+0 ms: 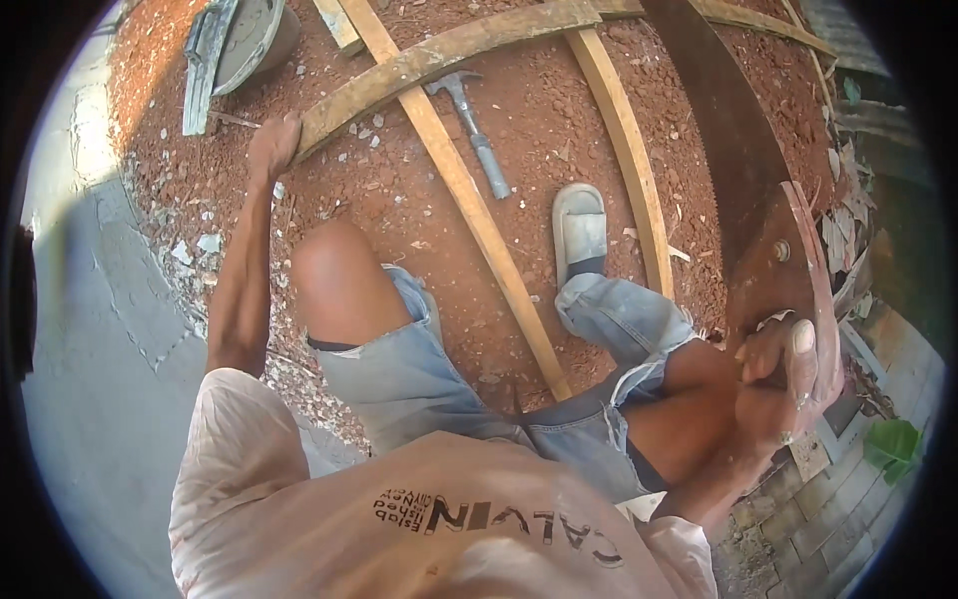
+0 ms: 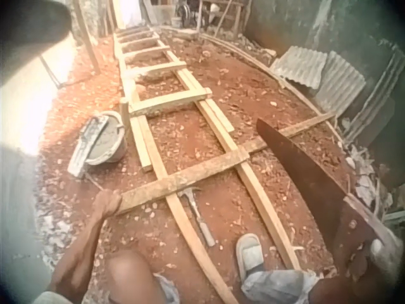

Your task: Measure and saw wooden planks to size for a construction project.

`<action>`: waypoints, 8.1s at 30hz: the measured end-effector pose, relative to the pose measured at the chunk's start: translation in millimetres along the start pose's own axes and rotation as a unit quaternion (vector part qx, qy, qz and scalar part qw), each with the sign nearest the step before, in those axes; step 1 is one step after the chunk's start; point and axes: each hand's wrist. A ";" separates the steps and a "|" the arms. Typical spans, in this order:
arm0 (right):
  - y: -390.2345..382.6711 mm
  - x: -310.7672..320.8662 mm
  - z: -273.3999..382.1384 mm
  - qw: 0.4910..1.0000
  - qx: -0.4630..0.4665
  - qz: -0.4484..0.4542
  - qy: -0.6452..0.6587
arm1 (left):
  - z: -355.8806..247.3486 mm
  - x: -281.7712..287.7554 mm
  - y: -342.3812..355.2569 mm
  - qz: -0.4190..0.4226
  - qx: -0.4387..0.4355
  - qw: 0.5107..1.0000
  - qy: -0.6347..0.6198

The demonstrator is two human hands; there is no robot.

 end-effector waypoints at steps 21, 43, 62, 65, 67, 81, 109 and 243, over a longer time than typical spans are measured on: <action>-45.5 -186.8 -47.5 0.964 -0.046 0.215 -0.149 | -79.2 14.4 0.2 0.028 -0.064 0.990 -0.119; -80.8 -229.7 -72.2 0.967 -0.058 0.205 -0.138 | -89.6 9.6 5.4 0.110 -0.104 0.988 -0.021; -62.4 -223.2 -104.6 0.957 -0.074 0.254 -0.116 | -94.5 -14.0 11.4 0.023 -0.112 0.993 -0.016; -48.5 -231.4 -102.3 0.932 0.017 0.289 -0.216 | -95.6 -17.4 10.5 0.017 -0.110 0.994 0.007; -37.3 -248.5 -117.1 0.956 0.019 0.245 -0.160 | -95.9 -17.4 10.7 0.018 -0.113 0.993 -0.004; -14.0 -289.8 -137.0 0.976 0.055 0.190 -0.090 | -99.3 -8.4 7.4 0.035 -0.100 0.994 0.009; 52.5 -355.3 -225.3 0.969 0.118 0.214 -0.020 | -98.2 -14.6 16.3 0.022 -0.054 0.998 -0.025; 10.0 -321.6 -248.7 0.946 0.083 0.299 -0.094 | -93.0 -17.2 16.4 0.011 -0.025 0.998 -0.063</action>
Point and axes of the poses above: each hand's wrist, its own y-axis towards the middle knuckle, its own x-axis out of the back of the hand, z = x × y, and after that the axes turned 11 degrees about z, right-handed
